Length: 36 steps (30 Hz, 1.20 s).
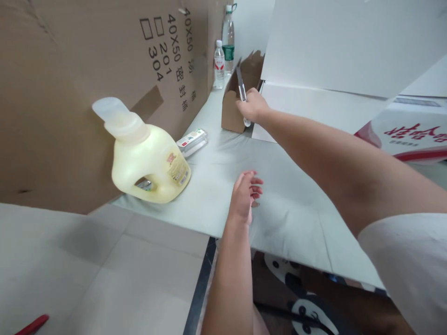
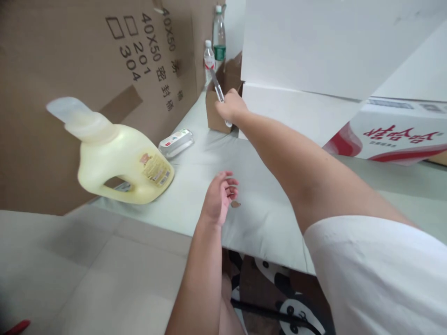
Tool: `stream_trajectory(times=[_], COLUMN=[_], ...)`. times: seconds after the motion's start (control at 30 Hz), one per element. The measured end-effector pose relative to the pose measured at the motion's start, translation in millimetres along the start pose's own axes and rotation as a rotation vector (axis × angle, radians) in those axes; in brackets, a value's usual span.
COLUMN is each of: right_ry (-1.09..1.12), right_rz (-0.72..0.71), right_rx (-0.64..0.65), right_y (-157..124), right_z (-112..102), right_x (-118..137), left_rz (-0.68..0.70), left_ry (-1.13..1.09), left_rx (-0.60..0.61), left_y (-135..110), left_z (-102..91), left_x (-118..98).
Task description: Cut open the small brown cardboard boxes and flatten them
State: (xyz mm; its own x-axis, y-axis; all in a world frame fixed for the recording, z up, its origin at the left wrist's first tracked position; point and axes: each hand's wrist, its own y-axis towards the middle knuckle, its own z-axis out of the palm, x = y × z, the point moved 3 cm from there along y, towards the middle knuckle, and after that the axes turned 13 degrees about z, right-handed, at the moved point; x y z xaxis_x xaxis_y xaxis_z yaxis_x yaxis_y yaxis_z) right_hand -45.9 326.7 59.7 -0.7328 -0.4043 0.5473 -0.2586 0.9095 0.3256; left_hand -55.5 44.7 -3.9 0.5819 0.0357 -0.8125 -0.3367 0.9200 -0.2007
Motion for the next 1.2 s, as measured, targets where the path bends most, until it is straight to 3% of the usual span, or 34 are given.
stream_trajectory(times=[0.07,0.17,0.3,0.4,0.5,0.57,0.63,0.7,0.8,0.9,1.1,1.2], right_ry=[-0.006,0.0,0.04,0.08,0.091,0.103,0.132,0.226,0.436,0.514,0.524,0.553], right_rz=[0.01,-0.034,-0.055,-0.113,-0.183,-0.09,0.043,0.133,0.169,0.195,0.174,0.136], right_rx=[-0.016,-0.051,-0.149,-0.406,-0.607,-0.689,-0.735,-0.752,-0.66,-0.51,-0.401,-0.38], right_y=[-28,-88,-189,-274,-348,-381,-401,-412,-420,-426,-430,-430], right_z=[-15,-51,-124,-183,-223,-235,-236,-231,-220,-214,-225,-229], right_x=[5,5,-25,-64,-105,-132,-154,-171,-187,-196,-204,-201], left_rz=[0.081,0.329,0.647,0.773,0.651,0.5,0.426,0.452,0.592,0.728,0.89,0.887], left_ry=[-0.117,-0.178,0.052,0.226,0.204,0.175,0.211,0.274,0.34,0.38,0.456,0.516], left_rx=[-0.193,-0.483,-0.591,-0.45,-0.031,0.254,0.421,0.469,0.468,0.46,0.364,0.321], left_y=[-1,-5,-10,-11,-13,-20,-28,-33,-33,-30,-28,-27], left_z=[-1.0,-10.1,-22.5,-14.7,17.4,45.0,67.5,82.1,93.7,100.7,108.8,108.9], left_x=[-3,-9,-12,-9,6,22,39,52,65,73,81,82])
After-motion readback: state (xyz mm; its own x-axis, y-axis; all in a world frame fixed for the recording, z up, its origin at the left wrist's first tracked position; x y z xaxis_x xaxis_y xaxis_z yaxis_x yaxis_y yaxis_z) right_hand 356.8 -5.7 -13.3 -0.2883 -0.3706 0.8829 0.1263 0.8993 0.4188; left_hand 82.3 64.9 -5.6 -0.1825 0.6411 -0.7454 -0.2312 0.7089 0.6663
